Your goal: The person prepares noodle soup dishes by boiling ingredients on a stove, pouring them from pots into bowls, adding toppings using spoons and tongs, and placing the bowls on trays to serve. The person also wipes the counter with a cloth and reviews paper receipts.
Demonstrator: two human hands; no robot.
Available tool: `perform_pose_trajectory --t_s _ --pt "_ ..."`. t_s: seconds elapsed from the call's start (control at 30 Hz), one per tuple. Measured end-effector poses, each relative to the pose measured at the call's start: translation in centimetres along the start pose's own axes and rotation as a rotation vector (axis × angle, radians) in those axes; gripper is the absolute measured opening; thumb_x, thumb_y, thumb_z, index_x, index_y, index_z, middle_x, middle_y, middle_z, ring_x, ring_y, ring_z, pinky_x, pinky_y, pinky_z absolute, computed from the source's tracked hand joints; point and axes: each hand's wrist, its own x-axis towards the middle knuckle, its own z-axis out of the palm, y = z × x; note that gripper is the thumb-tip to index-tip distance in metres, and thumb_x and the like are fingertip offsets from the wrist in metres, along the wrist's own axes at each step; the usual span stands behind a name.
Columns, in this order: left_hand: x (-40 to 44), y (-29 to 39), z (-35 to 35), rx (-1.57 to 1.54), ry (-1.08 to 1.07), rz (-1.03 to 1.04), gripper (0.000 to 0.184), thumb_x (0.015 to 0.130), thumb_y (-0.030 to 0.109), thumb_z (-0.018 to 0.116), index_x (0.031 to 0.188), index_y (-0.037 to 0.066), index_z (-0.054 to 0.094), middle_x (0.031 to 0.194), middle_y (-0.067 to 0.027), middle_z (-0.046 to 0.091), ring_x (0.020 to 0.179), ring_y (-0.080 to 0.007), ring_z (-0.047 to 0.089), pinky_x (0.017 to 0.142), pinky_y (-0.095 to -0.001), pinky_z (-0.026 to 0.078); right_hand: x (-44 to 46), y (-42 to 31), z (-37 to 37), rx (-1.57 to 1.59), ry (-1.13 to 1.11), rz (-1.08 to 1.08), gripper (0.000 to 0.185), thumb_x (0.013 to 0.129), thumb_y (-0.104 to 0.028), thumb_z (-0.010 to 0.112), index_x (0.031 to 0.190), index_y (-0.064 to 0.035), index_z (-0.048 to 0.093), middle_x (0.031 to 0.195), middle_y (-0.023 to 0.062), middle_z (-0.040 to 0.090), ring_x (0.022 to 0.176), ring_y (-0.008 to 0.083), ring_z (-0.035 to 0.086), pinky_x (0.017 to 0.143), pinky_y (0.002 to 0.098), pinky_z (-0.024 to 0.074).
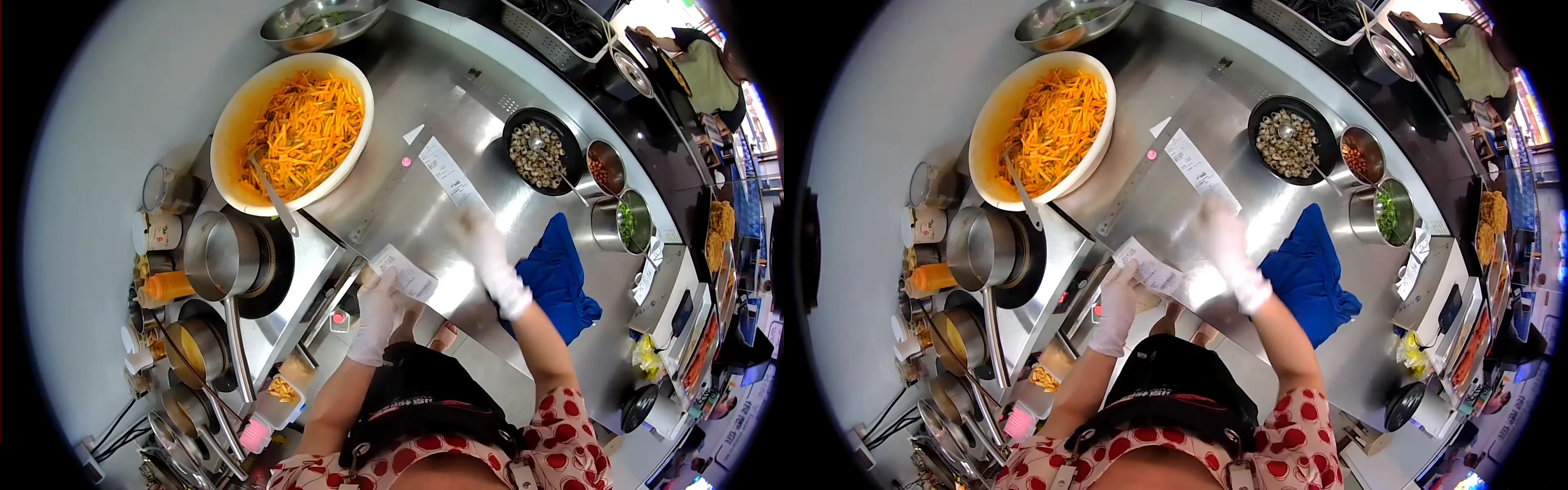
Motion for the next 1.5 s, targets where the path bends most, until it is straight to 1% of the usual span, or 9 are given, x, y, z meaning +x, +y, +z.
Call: perform_pose_trajectory --t_s 0.07,0.17,0.37,0.47,0.53,0.8,0.93,1.13,1.5 --pt "0.3 1.0 0.4 0.071 0.005 -0.009 0.022 0.091 0.014 0.06 0.11 0.002 0.062 0.096 -0.0082 0.066 0.084 -0.0188 0.066 0.066 -0.0299 0.053 6.3 0.7 0.2 -0.203 0.479 -0.202 0.042 0.077 -0.03 0.067 0.108 -0.003 0.056 0.087 0.0161 0.063 0.081 0.0366 0.064 0.076 0.0419 0.052" --pt "-0.6 3.4 2.0 0.051 -0.023 -0.039 0.023 0.091 0.014 0.061 0.11 0.002 0.062 0.097 -0.0087 0.066 0.085 -0.0189 0.066 0.064 -0.0297 0.053 10.6 1.2 2.0 -0.428 0.209 0.141 0.037 0.075 -0.027 0.068 0.102 -0.0032 0.061 0.088 0.0161 0.064 0.088 0.0358 0.063 0.078 0.0414 0.0518" --pt "0.5 4.1 3.1 0.011 -0.005 -0.092 0.025 0.091 0.013 0.06 0.113 0.002 0.062 0.099 -0.0087 0.066 0.086 -0.0199 0.066 0.069 -0.0307 0.053 7.4 3.0 1.8 -0.323 0.169 0.086 0.027 0.073 -0.023 0.07 0.087 -0.0007 0.065 0.084 0.0172 0.066 0.083 0.0336 0.065 0.078 0.0394 0.0517" --pt "0.6 4.7 4.7 0.03 -0.179 -0.079 0.026 0.09 0.012 0.06 0.113 0.0 0.061 0.099 -0.0081 0.066 0.085 -0.0195 0.065 0.073 -0.0316 0.053 4.1 4.6 -0.2 0.212 0.097 0.214 0.014 0.078 -0.013 0.067 0.086 -0.0022 0.064 0.075 0.0149 0.067 0.065 0.0237 0.064 0.066 0.0344 0.0515" --pt "1.1 4.3 5.7 0.046 -0.242 -0.085 0.025 0.09 0.011 0.06 0.113 0.0 0.061 0.1 -0.0074 0.066 0.084 -0.0187 0.065 0.074 -0.031 0.053 1.0 5.3 -2.0 0.646 -0.016 0.291 0.004 0.085 -0.002 0.062 0.089 -0.0013 0.062 0.079 0.0069 0.066 0.067 0.0129 0.061 0.064 0.0255 0.0492" --pt "-1.8 1.9 15.6 0.392 -0.526 -0.06 0.023 0.091 0.011 0.059 0.111 -0.001 0.062 0.097 -0.0056 0.066 0.081 -0.0138 0.064 0.072 -0.0255 0.052 -11.8 7.2 -12.6 1.285 0.223 0.244 0.035 0.088 0.005 0.059 0.122 0.0025 0.056 0.101 0.0065 0.068 0.087 0.0108 0.065 0.078 0.0225 0.052" --pt "-3.9 -1.6 20.6 0.54 -0.706 -0.119 0.027 0.093 0.011 0.056 0.116 -0.003 0.059 0.103 -0.0085 0.065 0.089 -0.0157 0.065 0.078 -0.0288 0.054 -17.5 9.9 -16.3 1.25 0.44 0.249 0.052 0.086 0.009 0.057 0.136 0.0016 0.045 0.118 0.009 0.063 0.099 0.0112 0.061 0.087 0.0229 0.0486" --pt "-11.1 -5.3 27.0 0.559 -1.023 -0.245 0.03 0.095 0.013 0.054 0.119 -0.005 0.057 0.105 -0.0102 0.065 0.091 -0.017 0.065 0.08 -0.0302 0.054 -22.8 14.1 -21.8 1.167 0.771 0.222 0.05 0.09 0.008 0.053 0.138 0.0022 0.042 0.119 0.0099 0.062 0.102 0.0119 0.06 0.087 0.0235 0.048" --pt "-13.0 -18.2 36.2 0.376 -1.186 -0.572 0.037 0.095 0.013 0.05 0.126 -0.008 0.05 0.122 -0.0149 0.058 0.115 -0.0244 0.055 0.103 -0.0381 0.039 -27.1 21.3 -25.3 1.181 0.613 0.203 0.044 0.092 -0.001 0.055 0.136 -0.0006 0.047 0.131 0.0087 0.055 0.115 0.012 0.051 0.097 0.0239 0.041"
